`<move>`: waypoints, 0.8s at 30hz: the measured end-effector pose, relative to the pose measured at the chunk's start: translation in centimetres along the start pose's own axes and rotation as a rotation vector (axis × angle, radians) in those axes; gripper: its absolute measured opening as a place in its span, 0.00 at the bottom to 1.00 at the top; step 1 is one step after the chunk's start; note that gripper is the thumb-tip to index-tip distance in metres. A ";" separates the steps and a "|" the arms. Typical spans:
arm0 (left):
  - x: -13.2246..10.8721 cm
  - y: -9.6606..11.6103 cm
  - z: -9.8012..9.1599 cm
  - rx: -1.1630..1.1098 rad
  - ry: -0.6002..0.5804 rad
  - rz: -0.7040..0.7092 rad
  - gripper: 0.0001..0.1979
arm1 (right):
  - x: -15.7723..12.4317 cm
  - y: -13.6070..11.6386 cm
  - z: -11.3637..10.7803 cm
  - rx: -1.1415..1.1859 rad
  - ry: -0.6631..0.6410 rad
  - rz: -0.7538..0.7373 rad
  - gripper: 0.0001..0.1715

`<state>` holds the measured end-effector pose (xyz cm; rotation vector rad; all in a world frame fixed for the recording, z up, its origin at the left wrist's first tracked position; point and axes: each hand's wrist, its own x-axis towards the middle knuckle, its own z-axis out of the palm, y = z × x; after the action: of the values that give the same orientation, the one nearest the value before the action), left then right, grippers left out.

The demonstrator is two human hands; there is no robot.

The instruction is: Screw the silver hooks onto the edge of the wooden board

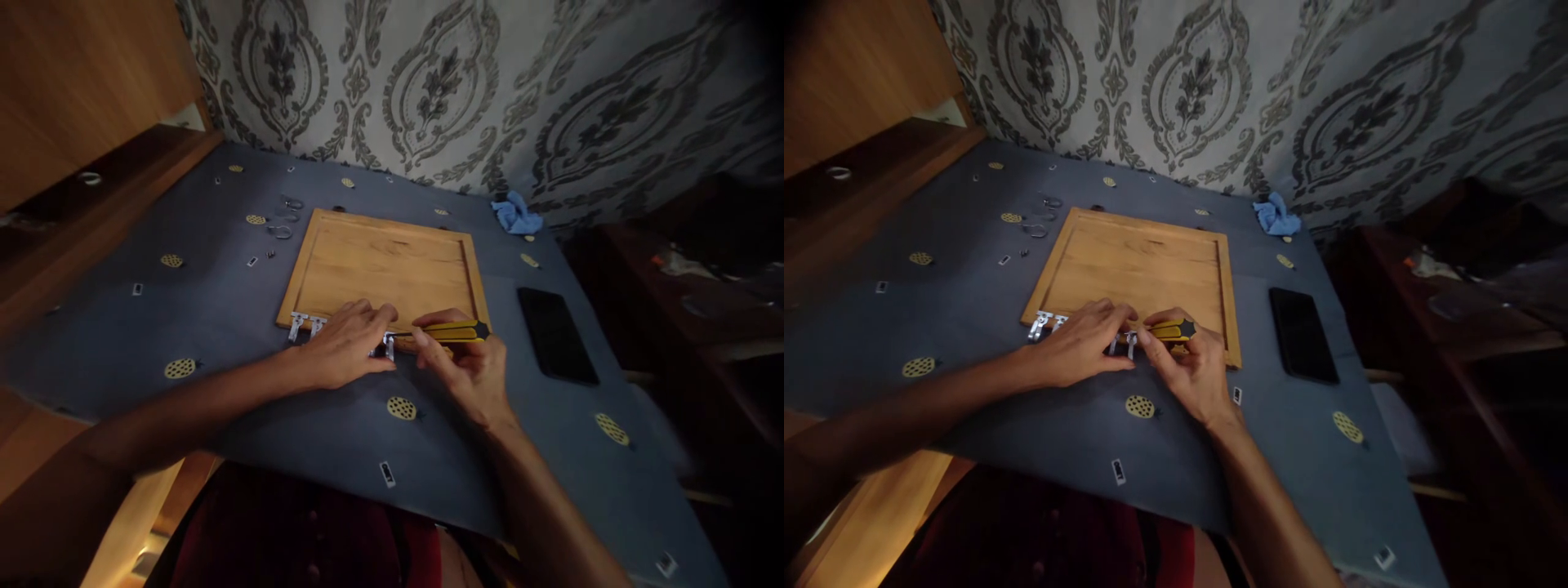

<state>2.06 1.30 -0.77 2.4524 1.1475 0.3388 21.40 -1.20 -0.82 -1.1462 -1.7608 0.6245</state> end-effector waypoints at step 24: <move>-0.2 -0.2 0.7 -0.081 0.087 0.007 0.34 | -0.1 0.8 0.7 -0.051 0.066 0.015 0.16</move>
<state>2.03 1.06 -1.47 2.3923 1.1376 0.4890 21.12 -0.91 -1.82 -1.2028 -1.7216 0.5474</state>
